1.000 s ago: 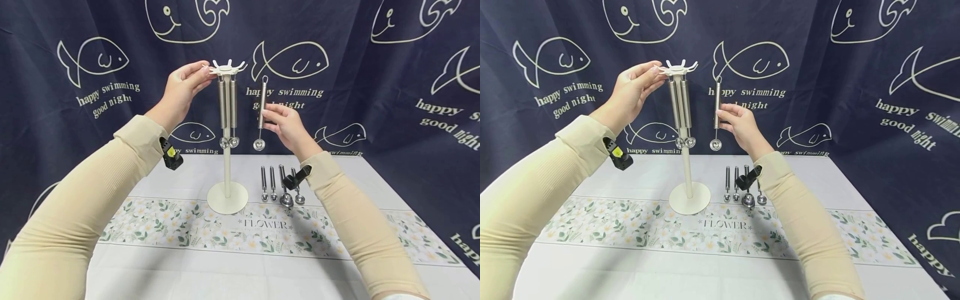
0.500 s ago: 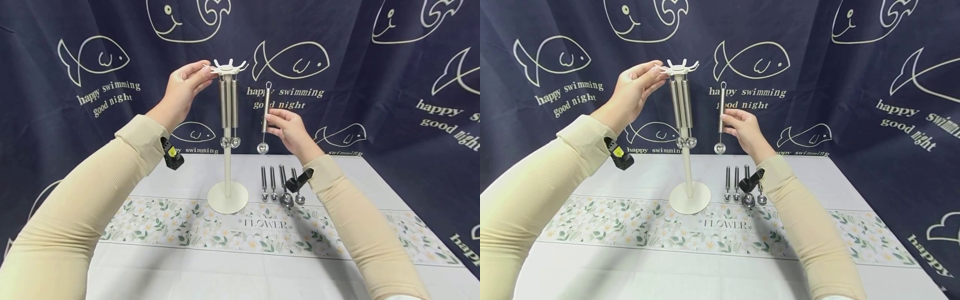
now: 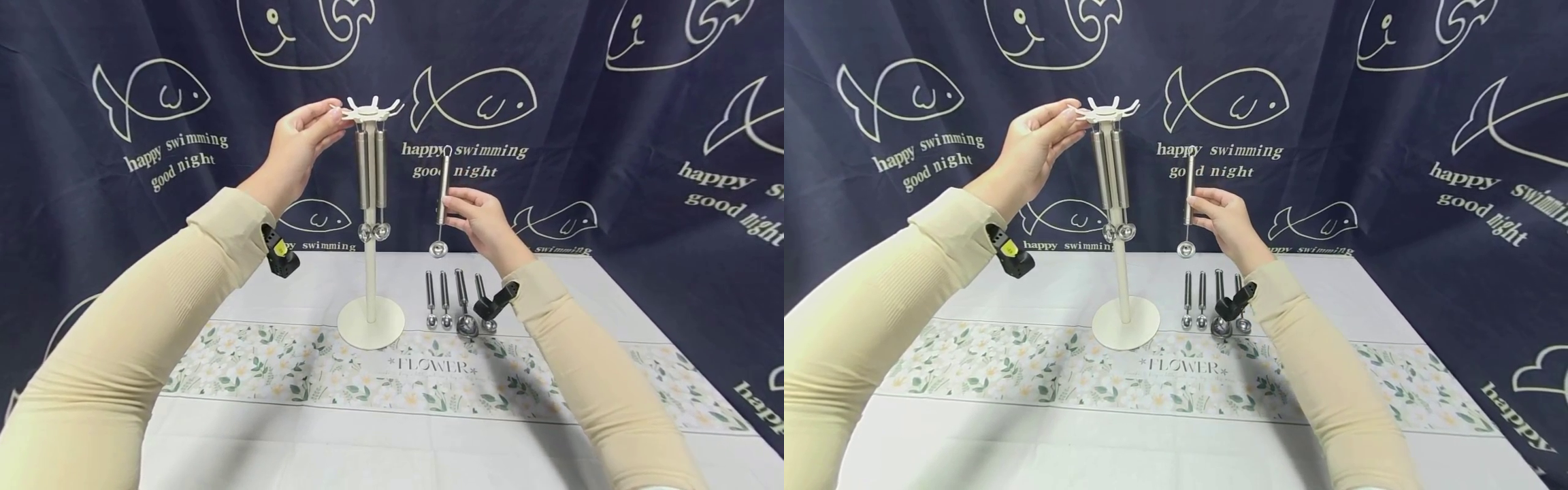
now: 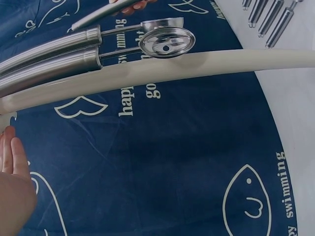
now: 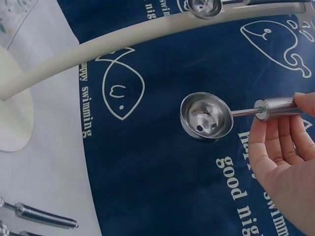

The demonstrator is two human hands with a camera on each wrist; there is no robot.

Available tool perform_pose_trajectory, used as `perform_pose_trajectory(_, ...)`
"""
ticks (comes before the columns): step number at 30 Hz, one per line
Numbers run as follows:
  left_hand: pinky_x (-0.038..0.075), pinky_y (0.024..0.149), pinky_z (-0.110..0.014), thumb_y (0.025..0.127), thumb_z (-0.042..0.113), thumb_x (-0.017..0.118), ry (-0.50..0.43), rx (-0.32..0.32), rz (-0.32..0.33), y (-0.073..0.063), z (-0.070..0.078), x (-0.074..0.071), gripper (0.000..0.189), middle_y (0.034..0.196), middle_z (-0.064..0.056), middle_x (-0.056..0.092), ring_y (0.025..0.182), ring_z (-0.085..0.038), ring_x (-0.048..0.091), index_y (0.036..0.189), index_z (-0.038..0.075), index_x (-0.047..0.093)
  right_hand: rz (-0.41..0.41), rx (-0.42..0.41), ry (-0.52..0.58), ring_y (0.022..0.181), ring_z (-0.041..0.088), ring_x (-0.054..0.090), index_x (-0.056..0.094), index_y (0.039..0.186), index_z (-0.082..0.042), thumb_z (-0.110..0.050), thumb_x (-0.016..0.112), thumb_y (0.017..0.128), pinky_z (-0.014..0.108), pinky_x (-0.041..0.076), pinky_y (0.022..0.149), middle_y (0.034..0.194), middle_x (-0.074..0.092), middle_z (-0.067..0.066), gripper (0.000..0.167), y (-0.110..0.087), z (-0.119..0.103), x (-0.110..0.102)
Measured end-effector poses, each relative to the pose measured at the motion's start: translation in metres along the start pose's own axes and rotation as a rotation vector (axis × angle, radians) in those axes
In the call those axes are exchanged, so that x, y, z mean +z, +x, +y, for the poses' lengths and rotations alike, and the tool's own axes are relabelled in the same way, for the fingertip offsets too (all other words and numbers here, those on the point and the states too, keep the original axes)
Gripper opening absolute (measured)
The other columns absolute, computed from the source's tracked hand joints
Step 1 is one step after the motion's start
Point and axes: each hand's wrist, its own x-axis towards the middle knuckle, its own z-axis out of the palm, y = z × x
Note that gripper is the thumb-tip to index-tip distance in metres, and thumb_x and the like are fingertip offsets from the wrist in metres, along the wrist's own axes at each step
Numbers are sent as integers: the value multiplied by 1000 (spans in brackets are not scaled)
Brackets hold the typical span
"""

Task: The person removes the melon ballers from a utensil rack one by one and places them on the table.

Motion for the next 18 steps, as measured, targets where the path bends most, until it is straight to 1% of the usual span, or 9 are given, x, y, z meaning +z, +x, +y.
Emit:
perform_pose_trajectory(3,48,105,-28,92,2,63,-1,4,6,-1,1,-1,35,108,-10,68,99,-16,68,125,-7,55,4,10,-10,84,12,65,64,99,-6,-3,65,91,24,59,81,88,68,-1,9,-1,2,-3)
perform_pose_trajectory(4,48,105,-28,92,2,63,1,6,8,-1,1,-2,36,108,-9,68,100,-16,68,126,-7,54,8,15,-15,84,12,65,63,101,-5,-3,65,91,23,59,81,88,68,-1,10,-2,2,-3)
perform_pose_trajectory(7,48,104,-27,92,2,63,3,13,5,-1,2,-3,31,107,-9,68,103,-18,67,122,-5,56,10,16,-21,84,12,65,63,102,-5,-3,65,91,23,59,81,88,68,-1,11,-2,3,-6)
perform_pose_trajectory(11,49,104,-27,92,2,63,-3,17,3,1,1,-2,27,103,-6,68,107,-21,66,118,-3,57,16,16,-19,83,12,65,65,97,-8,-3,65,91,23,60,80,87,68,-2,7,-3,7,-12)
perform_pose_trajectory(15,49,104,-27,93,2,62,-7,14,9,2,-1,-1,33,101,-5,68,113,-25,64,123,-6,54,21,35,-23,83,11,65,65,96,-9,-4,65,91,23,59,80,87,68,-2,7,-4,11,-15)
perform_pose_trajectory(18,49,104,-27,93,2,62,-2,14,6,2,-1,-1,33,102,-5,68,112,-25,64,123,-6,54,27,44,-23,83,11,65,65,96,-9,-4,65,92,23,59,80,87,68,-2,7,-5,13,-17)
